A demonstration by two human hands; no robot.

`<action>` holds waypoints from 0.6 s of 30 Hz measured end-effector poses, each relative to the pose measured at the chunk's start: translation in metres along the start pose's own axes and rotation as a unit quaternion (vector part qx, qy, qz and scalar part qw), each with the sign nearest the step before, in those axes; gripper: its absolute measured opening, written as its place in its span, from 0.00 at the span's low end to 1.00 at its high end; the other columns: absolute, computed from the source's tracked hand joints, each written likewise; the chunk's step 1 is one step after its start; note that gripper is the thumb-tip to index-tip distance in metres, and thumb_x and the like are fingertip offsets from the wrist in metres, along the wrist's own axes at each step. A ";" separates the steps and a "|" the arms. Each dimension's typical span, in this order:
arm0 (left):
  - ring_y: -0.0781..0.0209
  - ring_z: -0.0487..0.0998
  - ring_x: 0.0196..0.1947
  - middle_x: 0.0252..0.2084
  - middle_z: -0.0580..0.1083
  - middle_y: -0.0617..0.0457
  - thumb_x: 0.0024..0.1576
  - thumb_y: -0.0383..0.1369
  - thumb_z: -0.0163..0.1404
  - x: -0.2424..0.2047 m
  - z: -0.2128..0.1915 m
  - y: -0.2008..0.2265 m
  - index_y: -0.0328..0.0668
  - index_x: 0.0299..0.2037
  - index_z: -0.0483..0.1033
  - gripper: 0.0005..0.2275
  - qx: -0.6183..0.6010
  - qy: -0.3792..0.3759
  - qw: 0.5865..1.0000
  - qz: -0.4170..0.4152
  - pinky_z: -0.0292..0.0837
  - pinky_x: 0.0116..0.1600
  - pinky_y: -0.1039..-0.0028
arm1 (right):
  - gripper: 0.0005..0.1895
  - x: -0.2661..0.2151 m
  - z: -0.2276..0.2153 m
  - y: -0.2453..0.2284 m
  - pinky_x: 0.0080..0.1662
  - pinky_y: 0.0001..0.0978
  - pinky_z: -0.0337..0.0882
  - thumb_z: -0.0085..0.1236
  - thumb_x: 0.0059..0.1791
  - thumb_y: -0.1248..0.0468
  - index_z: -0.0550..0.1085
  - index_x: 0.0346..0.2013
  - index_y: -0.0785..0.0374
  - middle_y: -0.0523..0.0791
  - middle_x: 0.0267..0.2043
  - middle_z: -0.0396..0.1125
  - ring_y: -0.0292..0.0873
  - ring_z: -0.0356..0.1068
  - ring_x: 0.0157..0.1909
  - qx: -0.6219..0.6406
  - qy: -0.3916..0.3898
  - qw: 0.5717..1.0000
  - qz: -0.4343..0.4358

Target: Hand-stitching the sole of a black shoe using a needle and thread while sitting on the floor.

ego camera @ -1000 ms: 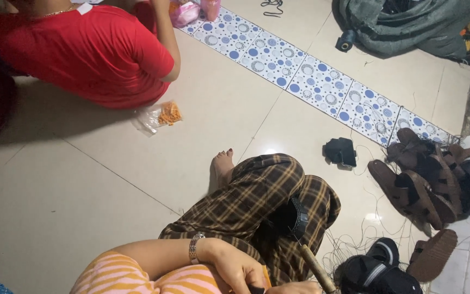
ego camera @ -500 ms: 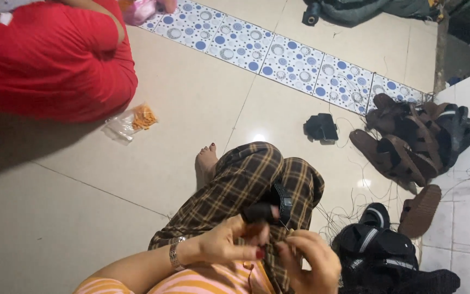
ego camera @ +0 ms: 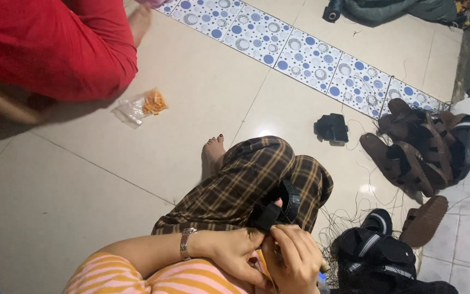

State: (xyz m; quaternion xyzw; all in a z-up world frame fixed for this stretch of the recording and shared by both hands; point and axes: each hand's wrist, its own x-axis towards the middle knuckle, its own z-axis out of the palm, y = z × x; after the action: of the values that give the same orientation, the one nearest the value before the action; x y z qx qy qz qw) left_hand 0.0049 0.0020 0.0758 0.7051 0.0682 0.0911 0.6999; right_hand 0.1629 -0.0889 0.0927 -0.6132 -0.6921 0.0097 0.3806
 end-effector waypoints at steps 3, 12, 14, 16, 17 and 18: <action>0.52 0.70 0.23 0.29 0.73 0.43 0.48 0.36 0.52 0.002 0.000 -0.013 0.29 0.50 0.65 0.23 0.076 0.048 0.996 0.012 0.68 0.26 0.67 | 0.14 -0.001 -0.001 0.009 0.32 0.29 0.69 0.66 0.34 0.72 0.77 0.33 0.66 0.46 0.37 0.75 0.38 0.69 0.25 -0.038 -0.042 0.998 -0.003; 0.51 0.73 0.48 0.50 0.77 0.47 0.54 0.37 0.57 0.020 -0.022 -0.086 0.33 0.30 0.80 0.11 0.398 0.201 0.888 0.108 0.68 0.54 0.64 | 0.22 -0.040 -0.001 0.054 0.36 0.32 0.73 0.59 0.45 0.55 0.74 0.54 0.49 0.38 0.49 0.72 0.43 0.75 0.34 -0.331 -0.209 0.915 0.100; 0.54 0.73 0.46 0.47 0.77 0.51 0.52 0.35 0.59 0.024 -0.017 -0.100 0.38 0.31 0.81 0.08 0.420 0.220 0.873 0.114 0.67 0.52 0.66 | 0.21 -0.039 -0.002 0.052 0.34 0.31 0.72 0.60 0.44 0.58 0.76 0.52 0.48 0.36 0.48 0.73 0.41 0.76 0.35 -0.333 -0.181 0.920 0.104; 0.58 0.73 0.44 0.45 0.78 0.55 0.50 0.33 0.60 0.026 -0.013 -0.105 0.42 0.33 0.81 0.05 0.439 0.232 0.860 0.116 0.66 0.49 0.69 | 0.20 -0.040 -0.002 0.048 0.33 0.30 0.71 0.61 0.43 0.61 0.77 0.50 0.47 0.34 0.47 0.74 0.39 0.76 0.36 -0.333 -0.155 0.923 0.114; 0.56 0.73 0.42 0.44 0.78 0.52 0.51 0.33 0.60 0.027 -0.012 -0.102 0.39 0.32 0.81 0.06 0.435 0.249 0.857 0.119 0.67 0.48 0.68 | 0.20 -0.039 -0.002 0.048 0.32 0.30 0.71 0.60 0.43 0.60 0.77 0.51 0.46 0.34 0.45 0.75 0.40 0.76 0.36 -0.338 -0.162 0.918 0.131; 0.55 0.74 0.40 0.44 0.78 0.49 0.51 0.33 0.61 0.028 -0.012 -0.098 0.35 0.31 0.81 0.08 0.432 0.266 0.853 0.122 0.69 0.47 0.68 | 0.20 -0.038 -0.002 0.047 0.31 0.31 0.71 0.58 0.44 0.59 0.76 0.51 0.45 0.34 0.44 0.75 0.41 0.76 0.36 -0.342 -0.169 0.913 0.148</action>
State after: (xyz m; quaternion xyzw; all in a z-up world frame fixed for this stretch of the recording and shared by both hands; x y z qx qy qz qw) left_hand 0.0324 0.0209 -0.0213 0.8881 0.1977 0.3212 0.2629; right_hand 0.2018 -0.1110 0.0517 -0.7904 -0.6085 -0.0679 0.0196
